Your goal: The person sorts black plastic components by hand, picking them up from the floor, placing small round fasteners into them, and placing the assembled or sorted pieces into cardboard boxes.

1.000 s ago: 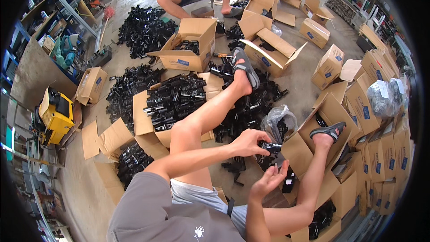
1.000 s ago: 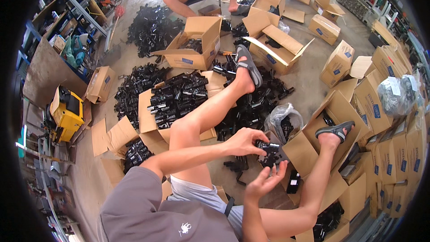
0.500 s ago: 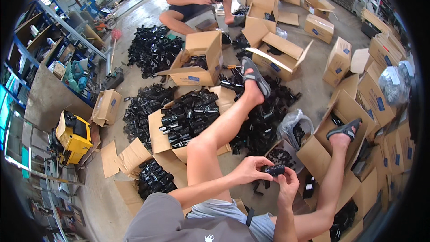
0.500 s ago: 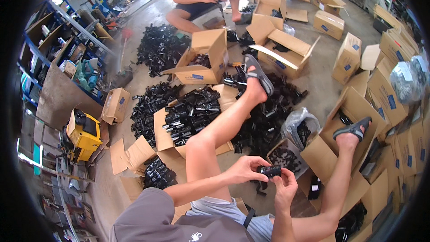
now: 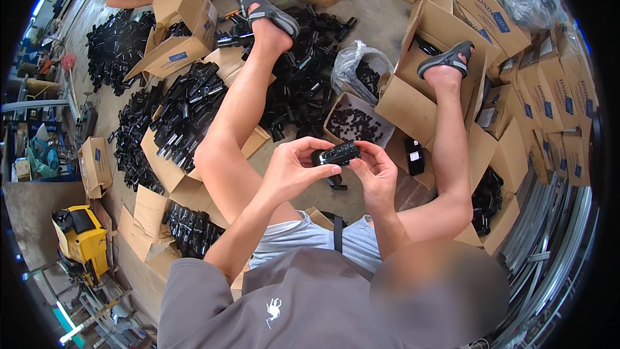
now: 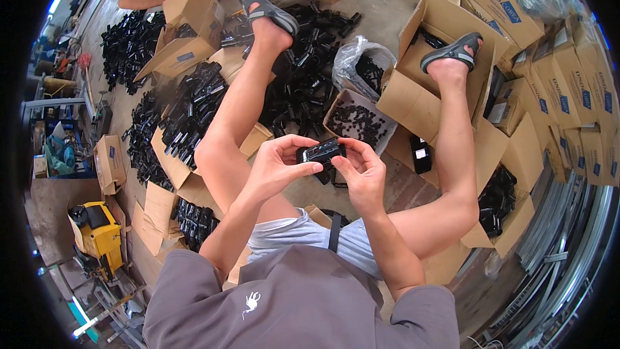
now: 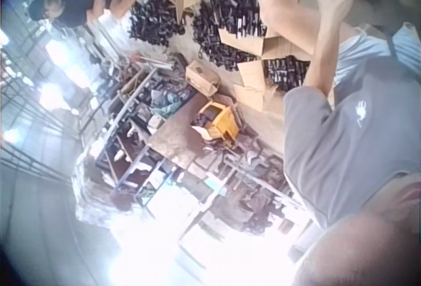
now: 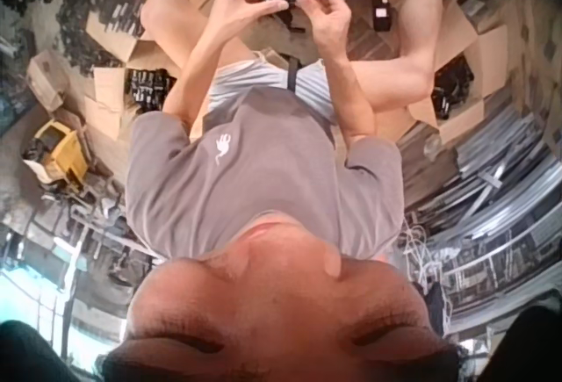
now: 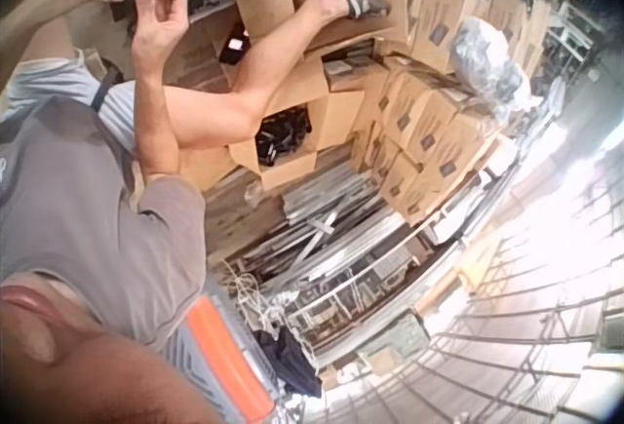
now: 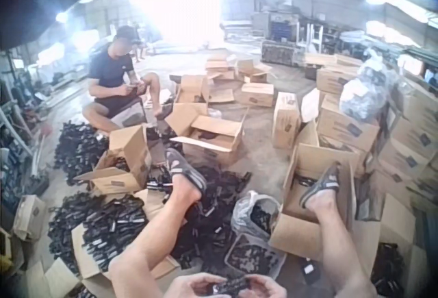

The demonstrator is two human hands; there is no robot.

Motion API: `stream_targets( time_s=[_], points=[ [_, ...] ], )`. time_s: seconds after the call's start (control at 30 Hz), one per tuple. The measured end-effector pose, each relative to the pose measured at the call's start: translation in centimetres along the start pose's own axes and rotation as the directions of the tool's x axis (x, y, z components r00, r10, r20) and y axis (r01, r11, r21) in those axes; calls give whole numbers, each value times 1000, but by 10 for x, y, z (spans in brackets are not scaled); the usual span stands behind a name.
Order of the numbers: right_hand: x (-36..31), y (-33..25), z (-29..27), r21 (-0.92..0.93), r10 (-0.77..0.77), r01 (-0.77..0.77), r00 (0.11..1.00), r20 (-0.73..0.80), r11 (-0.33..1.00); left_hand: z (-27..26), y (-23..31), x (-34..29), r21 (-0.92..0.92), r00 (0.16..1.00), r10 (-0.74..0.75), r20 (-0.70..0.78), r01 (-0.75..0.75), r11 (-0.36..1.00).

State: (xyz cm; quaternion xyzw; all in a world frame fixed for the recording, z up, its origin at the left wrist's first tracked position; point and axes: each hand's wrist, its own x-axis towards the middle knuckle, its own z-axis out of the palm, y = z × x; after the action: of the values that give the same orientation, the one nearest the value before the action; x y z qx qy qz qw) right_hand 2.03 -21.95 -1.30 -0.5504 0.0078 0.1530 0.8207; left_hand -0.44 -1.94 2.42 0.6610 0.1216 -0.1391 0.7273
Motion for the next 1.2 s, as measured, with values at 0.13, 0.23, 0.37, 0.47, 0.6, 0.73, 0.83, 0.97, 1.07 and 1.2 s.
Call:
stream_targets(
  time_s=[0.13, 0.23, 0.37, 0.47, 0.6, 0.73, 0.83, 0.97, 1.07, 1.2],
  points=[
    [0, 0, 13, -50, -11, 10, 1000, -17, 999, -5, 1, 1, 71, 999, -34, 25, 32, 997],
    [0, 2, 10, -79, 52, -50, 998, 20, 996, -10, 1, 2, 160, 994, -103, 25, 97, 982],
    [1, 7, 6, -52, 71, -71, 997, 11, 996, -8, -9, 5, 108, 992, -105, 68, 98, 989],
    [6, 22, 9, 83, 79, -74, 995, -63, 994, 6, -35, -1, -198, 996, -9, -91, -10, 980],
    [1, 47, 7, 60, 136, -131, 986, -92, 990, 21, -76, -4, -313, 970, 85, -228, -156, 937],
    [8, 57, -1, -24, 268, -269, 963, -23, 963, -4, -95, 4, -325, 986, -10, -167, -46, 945],
    [24, 60, -3, -93, 321, -315, 945, 66, 945, -28, -99, 17, -269, 991, -44, -126, 8, 963],
    [89, 90, -41, -230, 185, -174, 982, 24, 957, -57, -81, 44, -234, 991, -79, -106, 52, 971],
    [170, 99, -71, -593, -128, -63, 953, -276, 803, -79, -84, 59, -267, 988, -56, -147, 15, 964],
    [258, 110, -91, -916, -269, -87, 941, -205, 392, -83, -98, 67, -302, 968, -106, -229, 33, 953]
  ],
)
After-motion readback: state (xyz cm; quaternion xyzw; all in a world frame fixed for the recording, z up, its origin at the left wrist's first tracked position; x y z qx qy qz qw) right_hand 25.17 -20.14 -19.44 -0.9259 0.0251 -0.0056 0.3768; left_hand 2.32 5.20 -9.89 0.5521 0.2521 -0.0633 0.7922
